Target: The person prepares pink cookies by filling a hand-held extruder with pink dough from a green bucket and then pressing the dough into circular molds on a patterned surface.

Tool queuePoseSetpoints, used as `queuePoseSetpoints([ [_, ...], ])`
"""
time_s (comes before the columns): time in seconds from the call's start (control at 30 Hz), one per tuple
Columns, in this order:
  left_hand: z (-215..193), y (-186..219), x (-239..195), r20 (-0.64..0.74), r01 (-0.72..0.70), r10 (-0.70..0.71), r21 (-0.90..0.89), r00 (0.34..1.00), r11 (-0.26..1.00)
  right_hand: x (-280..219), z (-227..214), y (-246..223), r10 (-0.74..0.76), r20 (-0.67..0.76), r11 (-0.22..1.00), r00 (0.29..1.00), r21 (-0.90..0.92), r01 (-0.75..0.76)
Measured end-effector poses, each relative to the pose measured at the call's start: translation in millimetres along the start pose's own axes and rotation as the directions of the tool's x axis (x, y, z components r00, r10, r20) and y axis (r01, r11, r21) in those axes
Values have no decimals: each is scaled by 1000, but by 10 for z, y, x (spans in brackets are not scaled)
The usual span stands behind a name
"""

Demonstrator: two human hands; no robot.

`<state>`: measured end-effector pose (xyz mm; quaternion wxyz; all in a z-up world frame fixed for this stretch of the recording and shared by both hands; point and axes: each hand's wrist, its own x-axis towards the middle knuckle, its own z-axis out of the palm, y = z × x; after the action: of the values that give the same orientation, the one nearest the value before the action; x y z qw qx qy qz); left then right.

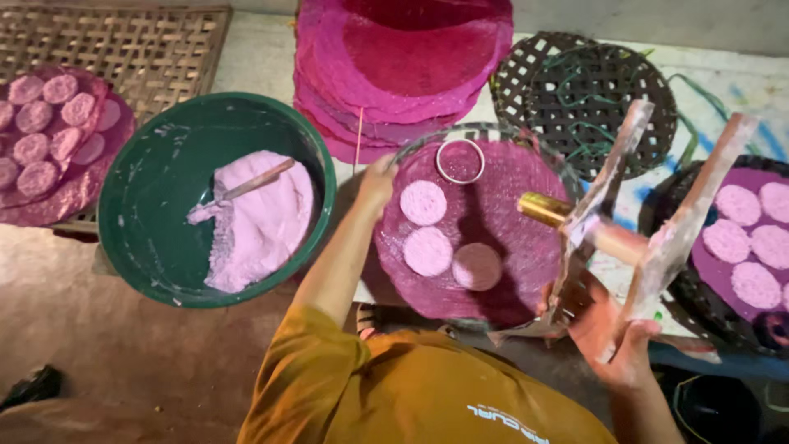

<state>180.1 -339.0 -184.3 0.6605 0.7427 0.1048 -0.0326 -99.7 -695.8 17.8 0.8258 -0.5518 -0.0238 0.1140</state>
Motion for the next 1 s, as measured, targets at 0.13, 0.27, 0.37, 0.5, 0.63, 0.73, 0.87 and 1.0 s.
queuePoseSetpoints([
  [0.13,-62,-182,-1236,-113,249,-252,-40,961,968,121,120,17,43,10,999,999,29,-43],
  [0.27,-123,121,-2218,-32,-147,157,211,987,966,322,265,19,5,72,1000,997,-25,-3],
  [0.37,-198,584,-2432,144,-424,418,552,897,718,402,370,18,1,57,998,998,-58,3],
  [0.5,-170,984,-2221,349,-538,416,642,840,547,429,434,32,-12,48,1000,999,-16,13],
  [0.63,-140,976,-2167,410,-570,399,637,820,519,382,464,60,-22,58,998,998,-61,25],
  [0.73,-151,892,-2236,446,-600,402,616,799,510,366,419,48,39,47,988,998,-151,-32],
  [0.87,-165,1033,-2011,399,-517,391,286,830,807,479,337,14,225,136,955,965,-229,-190],
  [1.0,-184,1398,-1510,562,355,322,-778,762,518,497,458,28,529,347,845,774,-134,-517],
])
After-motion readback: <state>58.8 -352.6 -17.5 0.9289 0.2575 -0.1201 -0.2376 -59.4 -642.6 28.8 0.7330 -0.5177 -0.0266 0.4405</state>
